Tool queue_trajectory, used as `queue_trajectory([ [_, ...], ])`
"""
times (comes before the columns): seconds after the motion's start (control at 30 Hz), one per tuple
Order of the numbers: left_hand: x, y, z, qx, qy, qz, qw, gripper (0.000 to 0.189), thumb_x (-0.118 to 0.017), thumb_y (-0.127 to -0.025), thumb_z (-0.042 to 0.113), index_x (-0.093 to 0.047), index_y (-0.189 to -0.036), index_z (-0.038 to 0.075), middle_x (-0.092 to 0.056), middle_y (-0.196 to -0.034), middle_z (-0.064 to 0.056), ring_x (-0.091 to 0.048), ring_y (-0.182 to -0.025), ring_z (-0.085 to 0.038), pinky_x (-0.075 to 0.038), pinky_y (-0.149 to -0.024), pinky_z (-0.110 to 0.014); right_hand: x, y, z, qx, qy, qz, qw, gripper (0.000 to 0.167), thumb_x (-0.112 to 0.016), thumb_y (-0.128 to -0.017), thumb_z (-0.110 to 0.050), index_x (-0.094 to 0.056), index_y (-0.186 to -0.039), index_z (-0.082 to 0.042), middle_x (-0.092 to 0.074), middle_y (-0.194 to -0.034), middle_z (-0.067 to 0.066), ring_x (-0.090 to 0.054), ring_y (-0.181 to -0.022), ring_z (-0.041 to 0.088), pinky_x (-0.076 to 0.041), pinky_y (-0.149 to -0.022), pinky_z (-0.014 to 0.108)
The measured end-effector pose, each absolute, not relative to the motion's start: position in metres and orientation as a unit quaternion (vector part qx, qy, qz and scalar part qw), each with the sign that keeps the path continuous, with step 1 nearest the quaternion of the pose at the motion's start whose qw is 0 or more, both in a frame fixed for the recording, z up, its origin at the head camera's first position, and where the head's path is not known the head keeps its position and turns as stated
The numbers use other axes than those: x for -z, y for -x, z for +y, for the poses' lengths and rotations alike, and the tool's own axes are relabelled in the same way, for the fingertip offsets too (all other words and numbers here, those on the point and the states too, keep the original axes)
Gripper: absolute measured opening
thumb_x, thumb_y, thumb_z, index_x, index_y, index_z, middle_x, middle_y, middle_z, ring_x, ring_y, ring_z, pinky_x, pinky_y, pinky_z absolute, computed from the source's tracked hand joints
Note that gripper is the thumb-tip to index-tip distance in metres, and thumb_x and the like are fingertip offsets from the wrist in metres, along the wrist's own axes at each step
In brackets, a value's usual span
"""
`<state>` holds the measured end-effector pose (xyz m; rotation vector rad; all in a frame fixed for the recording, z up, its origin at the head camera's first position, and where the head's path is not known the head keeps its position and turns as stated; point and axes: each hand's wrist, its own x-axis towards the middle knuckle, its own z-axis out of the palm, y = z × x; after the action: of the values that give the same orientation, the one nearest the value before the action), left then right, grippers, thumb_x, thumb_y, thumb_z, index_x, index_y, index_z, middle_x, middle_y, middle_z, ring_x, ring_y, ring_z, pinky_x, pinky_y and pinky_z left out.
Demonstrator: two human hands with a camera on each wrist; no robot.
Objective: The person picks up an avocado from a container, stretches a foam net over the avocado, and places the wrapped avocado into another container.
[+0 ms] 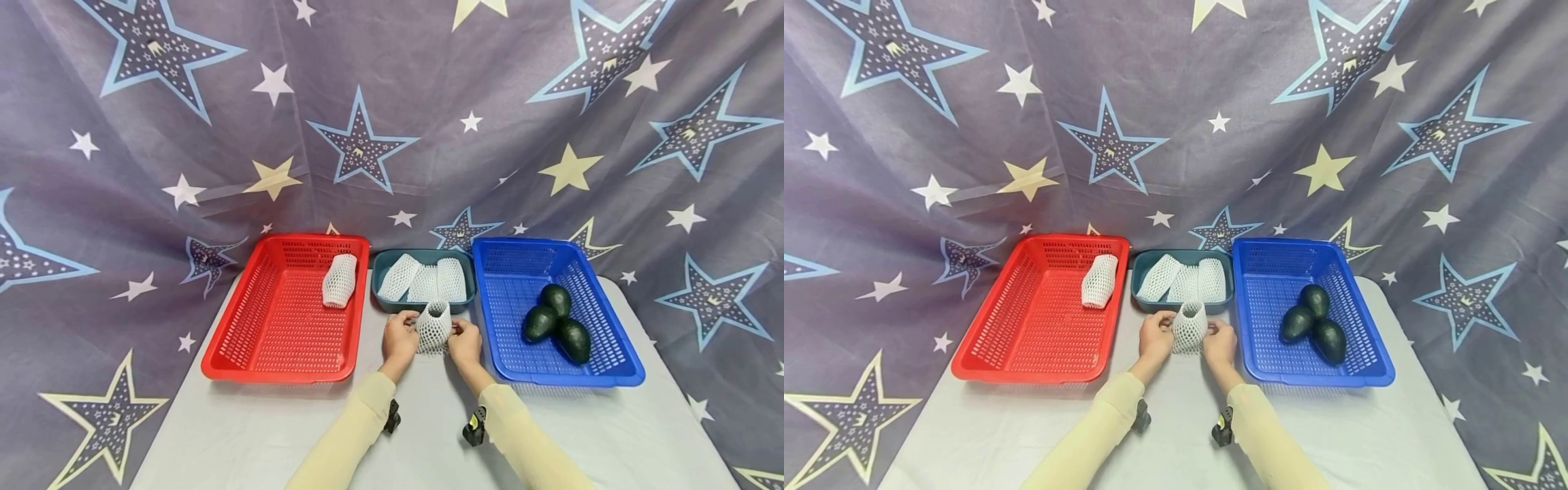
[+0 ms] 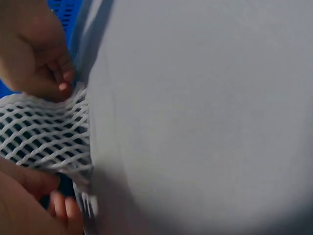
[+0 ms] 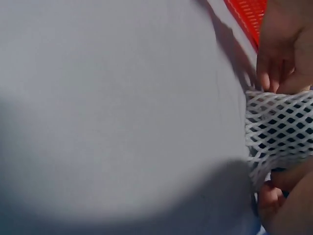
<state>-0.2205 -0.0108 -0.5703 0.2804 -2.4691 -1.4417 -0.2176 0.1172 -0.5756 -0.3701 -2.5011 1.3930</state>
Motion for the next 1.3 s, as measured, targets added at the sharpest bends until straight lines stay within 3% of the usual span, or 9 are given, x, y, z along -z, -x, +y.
queue_trajectory([
  [0.13,0.570,0.220,-0.016,0.585,-0.047,-0.808,0.057,0.057,-0.049,-0.072,-0.019,-0.074,-0.118,0.005,-0.073,-0.105,-0.012,-0.067,-0.090,-0.020,-0.052,-0.078,-0.024,0.572,0.213,0.120,-0.511,0.088,-0.850,0.092,0.042,-0.054,-0.073,0.016,-0.073,-0.109,0.007,-0.072,-0.087,0.020,-0.065,-0.079,0.023,-0.049,-0.069,0.024],
  [0.23,0.569,0.219,-0.021,0.631,-0.021,-0.775,-0.012,0.071,-0.051,-0.069,-0.021,-0.065,-0.134,0.005,-0.070,-0.123,-0.016,-0.067,-0.108,-0.025,-0.054,-0.089,-0.030,0.566,0.209,0.122,-0.553,0.060,-0.830,0.045,0.056,-0.055,-0.070,0.019,-0.065,-0.125,0.009,-0.071,-0.098,0.025,-0.065,-0.087,0.029,-0.048,-0.068,0.019],
  [0.4,0.567,0.218,-0.027,0.655,0.004,-0.750,-0.086,0.083,-0.059,-0.069,-0.020,-0.052,-0.147,0.006,-0.061,-0.138,-0.020,-0.059,-0.127,-0.031,-0.052,-0.102,-0.043,0.556,0.202,0.126,-0.610,0.024,-0.791,-0.022,0.074,-0.063,-0.068,0.020,-0.050,-0.141,0.010,-0.064,-0.113,0.032,-0.064,-0.099,0.038,-0.052,-0.070,0.022],
  [0.6,0.564,0.221,-0.035,0.674,0.035,-0.733,-0.092,0.080,-0.065,-0.073,-0.018,-0.048,-0.148,0.002,-0.058,-0.139,-0.026,-0.058,-0.127,-0.038,-0.052,-0.102,-0.048,0.548,0.201,0.128,-0.625,0.022,-0.779,-0.045,0.080,-0.075,-0.075,0.014,-0.042,-0.148,0.006,-0.061,-0.124,0.033,-0.062,-0.113,0.043,-0.055,-0.082,0.028],
  [0.77,0.549,0.222,-0.042,0.691,0.049,-0.714,-0.100,0.075,-0.070,-0.081,-0.010,-0.046,-0.150,0.002,-0.056,-0.142,-0.025,-0.057,-0.130,-0.038,-0.052,-0.105,-0.045,0.530,0.200,0.130,-0.642,0.019,-0.765,-0.049,0.074,-0.074,-0.081,0.008,-0.043,-0.148,0.005,-0.061,-0.127,0.032,-0.063,-0.117,0.042,-0.057,-0.088,0.030],
  [1.07,0.518,0.223,-0.052,0.739,0.013,-0.662,-0.127,0.073,-0.077,-0.088,0.009,-0.044,-0.153,0.008,-0.056,-0.138,-0.021,-0.063,-0.112,-0.019,-0.054,-0.089,-0.025,0.500,0.203,0.131,-0.702,0.004,-0.708,-0.077,0.070,-0.071,-0.093,-0.004,-0.035,-0.153,0.005,-0.061,-0.130,0.032,-0.068,-0.095,0.007,-0.055,-0.086,0.018],
  [1.3,0.505,0.220,-0.055,0.744,0.002,-0.654,-0.140,0.069,-0.075,-0.091,0.017,-0.044,-0.152,0.007,-0.055,-0.138,-0.020,-0.063,-0.103,-0.014,-0.055,-0.089,-0.028,0.484,0.203,0.132,-0.713,0.001,-0.696,-0.091,0.072,-0.073,-0.092,-0.007,-0.036,-0.152,0.006,-0.066,-0.123,0.024,-0.068,-0.092,0.005,-0.055,-0.085,0.020],
])
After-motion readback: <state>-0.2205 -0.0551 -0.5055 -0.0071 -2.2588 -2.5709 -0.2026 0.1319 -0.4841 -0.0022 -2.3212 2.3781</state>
